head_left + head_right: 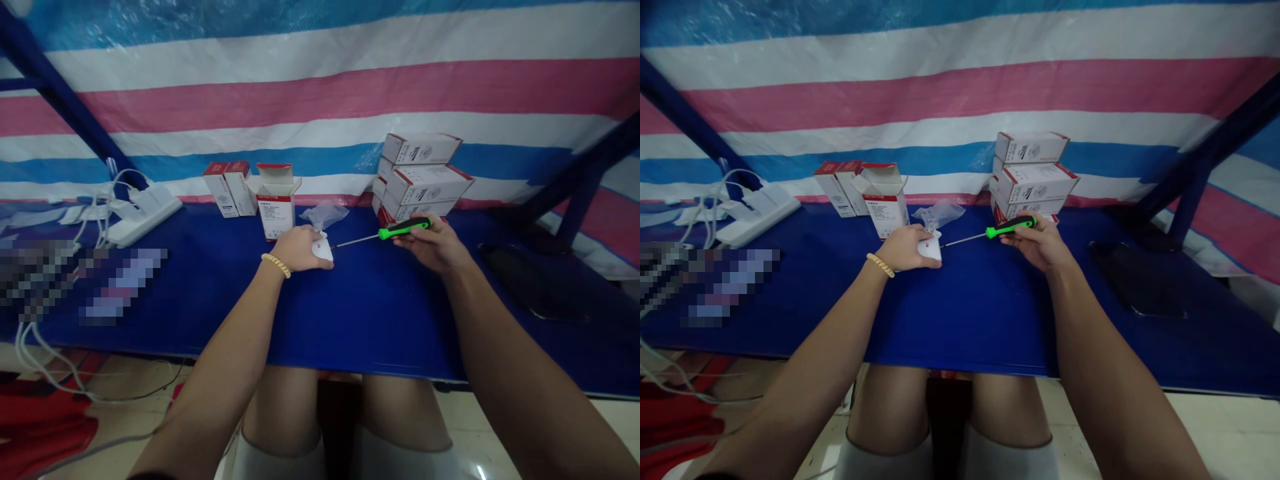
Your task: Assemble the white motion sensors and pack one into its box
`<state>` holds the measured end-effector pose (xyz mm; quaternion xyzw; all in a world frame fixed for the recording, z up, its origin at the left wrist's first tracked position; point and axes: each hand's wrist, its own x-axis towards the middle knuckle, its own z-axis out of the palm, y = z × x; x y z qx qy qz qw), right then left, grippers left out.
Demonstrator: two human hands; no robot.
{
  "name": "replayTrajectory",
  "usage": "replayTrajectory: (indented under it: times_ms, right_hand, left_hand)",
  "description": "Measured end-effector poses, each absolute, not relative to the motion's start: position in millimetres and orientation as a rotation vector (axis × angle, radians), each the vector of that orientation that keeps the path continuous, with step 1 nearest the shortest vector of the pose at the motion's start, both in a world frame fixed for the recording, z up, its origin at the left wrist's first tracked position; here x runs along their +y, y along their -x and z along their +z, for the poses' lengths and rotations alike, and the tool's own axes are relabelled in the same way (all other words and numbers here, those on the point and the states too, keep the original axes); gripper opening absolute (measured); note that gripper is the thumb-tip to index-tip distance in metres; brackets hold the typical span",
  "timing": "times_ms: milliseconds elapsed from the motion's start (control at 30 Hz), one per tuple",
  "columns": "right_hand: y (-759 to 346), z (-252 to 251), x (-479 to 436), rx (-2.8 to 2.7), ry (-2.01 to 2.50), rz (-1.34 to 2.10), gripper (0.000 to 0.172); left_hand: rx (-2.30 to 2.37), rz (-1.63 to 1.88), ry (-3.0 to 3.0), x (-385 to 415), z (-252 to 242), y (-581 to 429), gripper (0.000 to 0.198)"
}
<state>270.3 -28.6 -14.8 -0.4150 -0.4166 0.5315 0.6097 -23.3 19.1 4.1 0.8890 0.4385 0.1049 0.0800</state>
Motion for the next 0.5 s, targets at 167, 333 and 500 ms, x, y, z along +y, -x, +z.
replayTrajectory:
  times_ms: [167,333,500]
  right_hand:
    - [-269.5,-11.9,-30.4,-0.961,0.929,1.336,0.044]
    - [-265.9,-13.7,-23.9,-0.857,1.285,1.277,0.043]
    - [-266.0,-15.3,-21.0,-0.877,1.267,1.182,0.022]
  left_hand:
    - [1.29,0.296,-2.665,18.8,4.2,22.5,0.073]
    - [1.285,0.292,-2.67,18.8,4.4,22.5,0.072]
    - [1.285,0.295,-2.661,18.3,4.8,22.3,0.071]
